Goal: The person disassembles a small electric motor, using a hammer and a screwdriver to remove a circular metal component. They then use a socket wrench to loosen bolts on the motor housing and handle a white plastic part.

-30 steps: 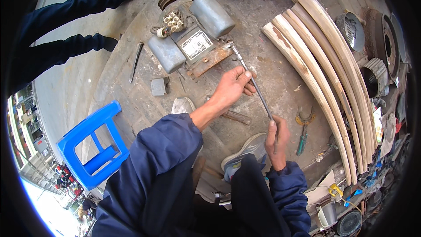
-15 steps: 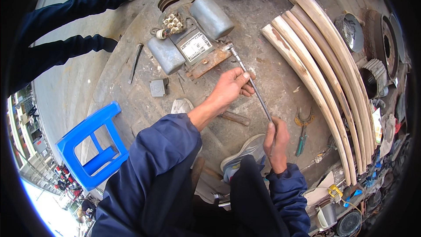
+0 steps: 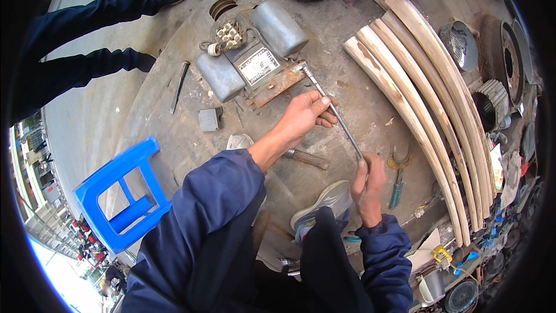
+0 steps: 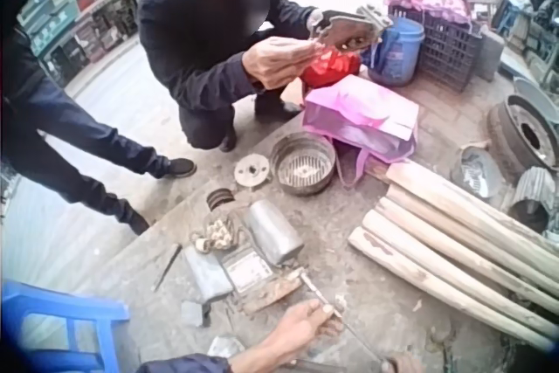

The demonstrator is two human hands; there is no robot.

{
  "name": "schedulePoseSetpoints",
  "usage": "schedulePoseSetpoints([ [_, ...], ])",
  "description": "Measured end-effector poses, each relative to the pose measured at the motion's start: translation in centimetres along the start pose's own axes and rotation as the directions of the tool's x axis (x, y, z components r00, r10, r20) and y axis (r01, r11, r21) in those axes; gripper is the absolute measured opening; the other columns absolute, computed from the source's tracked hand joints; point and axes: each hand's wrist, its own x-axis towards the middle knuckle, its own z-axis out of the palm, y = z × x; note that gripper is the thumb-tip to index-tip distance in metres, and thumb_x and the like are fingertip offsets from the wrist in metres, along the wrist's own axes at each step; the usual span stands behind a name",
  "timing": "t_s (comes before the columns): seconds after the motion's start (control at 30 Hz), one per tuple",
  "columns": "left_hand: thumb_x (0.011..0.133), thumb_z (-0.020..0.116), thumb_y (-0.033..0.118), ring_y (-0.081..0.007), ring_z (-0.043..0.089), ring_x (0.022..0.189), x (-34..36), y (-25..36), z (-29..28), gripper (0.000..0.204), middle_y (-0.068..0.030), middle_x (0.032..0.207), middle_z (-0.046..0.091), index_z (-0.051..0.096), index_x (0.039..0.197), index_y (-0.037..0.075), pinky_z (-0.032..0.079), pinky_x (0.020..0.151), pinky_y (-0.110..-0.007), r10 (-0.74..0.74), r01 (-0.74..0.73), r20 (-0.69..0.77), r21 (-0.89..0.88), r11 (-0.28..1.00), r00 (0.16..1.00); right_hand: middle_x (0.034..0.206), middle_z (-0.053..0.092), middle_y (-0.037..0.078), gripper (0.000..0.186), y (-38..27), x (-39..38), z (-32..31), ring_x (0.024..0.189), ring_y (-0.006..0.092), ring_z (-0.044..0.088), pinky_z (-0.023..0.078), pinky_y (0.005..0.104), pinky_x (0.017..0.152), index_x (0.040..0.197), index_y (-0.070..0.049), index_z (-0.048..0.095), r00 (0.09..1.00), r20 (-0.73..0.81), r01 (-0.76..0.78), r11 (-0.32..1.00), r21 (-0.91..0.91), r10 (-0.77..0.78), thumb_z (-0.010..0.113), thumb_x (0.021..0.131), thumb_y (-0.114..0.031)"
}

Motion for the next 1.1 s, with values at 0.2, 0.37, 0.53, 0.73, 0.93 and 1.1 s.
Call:
schedulePoseSetpoints([
  [0.2,0.112,0.054,0.020,-0.0161,0.071,0.087,-0.3,-0.2,0.2,0.025,-0.0098,0.105,0.072,0.064,0.118,-0.002,0.059,0.079,-0.030,0.003,-0.003,-0.035,0.014,1.000,0.999,0.083,0.063,0.019,0.011,0.5,-0.7,0.8,0.074,0.0363,0.059,0.046,0.0449,0.071,0.102,0.000,0.064,0.999,0.005,-0.039,0.994,0.098,0.039,0.061,0.095,-0.006],
  [0.37,0.112,0.054,0.021,-0.0156,0.071,0.087,-0.1,-0.6,0.4,0.024,-0.0092,0.104,0.072,0.064,0.118,0.000,0.059,0.078,-0.030,0.022,-0.021,-0.044,0.020,1.000,0.999,0.084,0.064,0.020,0.011,1.0,-1.0,0.5,0.075,0.0368,0.059,0.046,0.0457,0.070,0.103,0.001,0.064,0.986,0.068,-0.160,0.972,0.173,0.151,0.061,0.095,-0.007],
  [0.53,0.113,0.053,0.023,-0.0138,0.069,0.084,-0.3,-1.1,0.5,0.026,-0.0074,0.101,0.070,0.066,0.115,0.000,0.058,0.076,-0.029,0.026,-0.024,-0.060,0.030,0.999,0.998,0.087,0.064,0.021,0.012,1.1,-1.5,0.8,0.077,0.0389,0.059,0.046,0.0469,0.072,0.105,0.001,0.065,0.999,0.032,-0.014,0.995,0.101,0.010,0.062,0.096,-0.005],
  [0.73,0.113,0.054,0.024,-0.0152,0.069,0.090,-1.7,-2.1,1.2,0.029,-0.0077,0.105,0.069,0.064,0.123,-0.001,0.058,0.082,-0.030,-0.057,0.046,0.066,0.157,0.987,0.996,0.090,0.064,0.021,0.013,1.6,-3.7,-1.6,0.082,0.0402,0.060,0.049,0.0467,0.075,0.106,0.002,0.065,1.000,-0.005,0.016,1.000,0.007,-0.016,0.062,0.095,-0.002],
  [0.93,0.111,0.058,0.022,-0.0112,0.064,0.094,-5.1,-2.8,-0.4,0.032,-0.0036,0.106,0.068,0.063,0.130,-0.003,0.057,0.086,-0.029,-0.174,0.093,0.236,0.319,0.943,0.956,0.078,0.060,0.005,0.013,6.0,-8.8,-4.9,0.071,0.0183,0.059,0.049,0.0359,0.067,0.097,-0.003,0.064,0.613,0.301,-0.742,0.402,0.537,0.730,0.060,0.104,-0.012],
  [1.1,0.111,0.056,0.021,-0.0121,0.065,0.097,-8.9,0.0,-3.0,0.030,-0.0036,0.109,0.069,0.064,0.131,-0.001,0.056,0.090,-0.030,-0.094,-0.028,0.368,0.311,0.950,0.925,0.084,0.065,0.011,0.014,14.3,-16.1,-5.7,0.077,0.0268,0.067,0.055,0.0439,0.070,0.097,-0.004,0.064,0.256,0.260,-0.763,0.029,0.646,0.931,0.068,0.099,-0.017],
])
